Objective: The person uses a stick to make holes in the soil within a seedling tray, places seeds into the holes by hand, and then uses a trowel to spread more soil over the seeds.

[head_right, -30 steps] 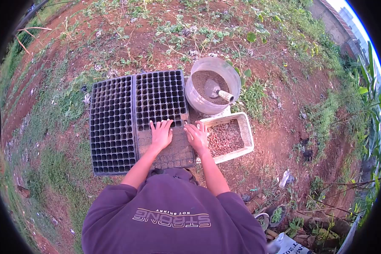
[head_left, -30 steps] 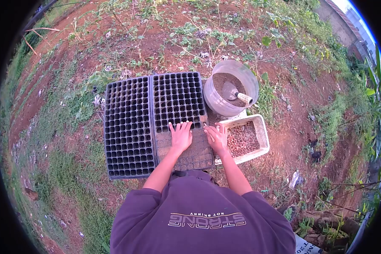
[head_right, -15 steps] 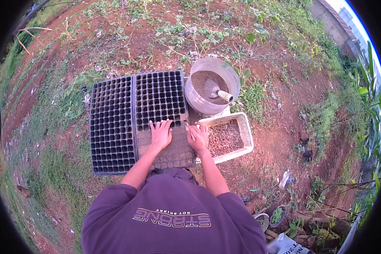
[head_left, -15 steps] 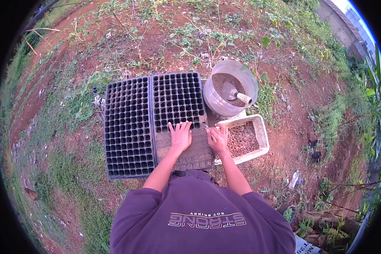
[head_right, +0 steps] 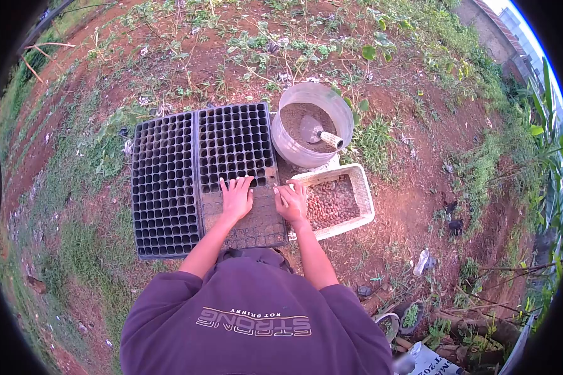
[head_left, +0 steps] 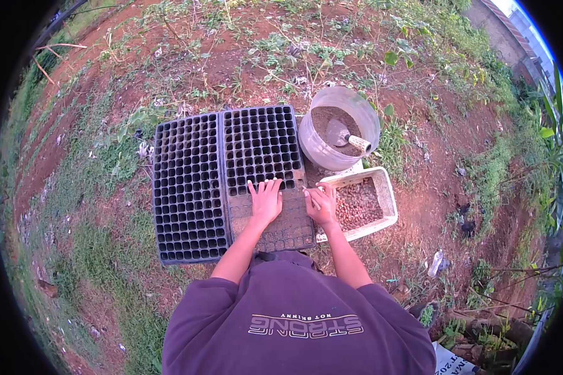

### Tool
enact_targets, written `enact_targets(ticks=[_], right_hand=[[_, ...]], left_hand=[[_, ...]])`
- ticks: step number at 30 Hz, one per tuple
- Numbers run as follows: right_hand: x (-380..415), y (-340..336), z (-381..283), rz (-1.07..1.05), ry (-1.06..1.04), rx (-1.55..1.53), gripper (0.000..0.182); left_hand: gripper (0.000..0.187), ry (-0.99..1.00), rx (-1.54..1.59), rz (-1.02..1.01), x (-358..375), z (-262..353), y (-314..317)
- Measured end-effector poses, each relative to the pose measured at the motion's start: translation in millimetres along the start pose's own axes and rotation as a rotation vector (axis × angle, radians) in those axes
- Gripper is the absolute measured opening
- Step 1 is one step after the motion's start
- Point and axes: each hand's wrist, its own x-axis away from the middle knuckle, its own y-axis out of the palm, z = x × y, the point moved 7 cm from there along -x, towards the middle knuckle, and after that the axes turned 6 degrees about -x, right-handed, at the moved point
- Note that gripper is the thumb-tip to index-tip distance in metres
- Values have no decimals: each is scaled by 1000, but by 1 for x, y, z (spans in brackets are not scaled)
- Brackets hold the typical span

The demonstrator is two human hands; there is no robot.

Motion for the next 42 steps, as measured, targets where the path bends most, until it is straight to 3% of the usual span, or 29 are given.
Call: enact_targets(ticks=[6, 19, 42], right_hand=[[1, -3, 2, 57, 51, 120, 7], [-3, 2, -1, 3, 1, 4, 12], [-2, 8, -1, -45, 37, 140, 19]], left_hand=[[41, -8, 6, -7, 0, 0, -1], [41, -27, 11, -53, 0, -1, 2], [41, -4, 2, 24, 0, 1, 0]])
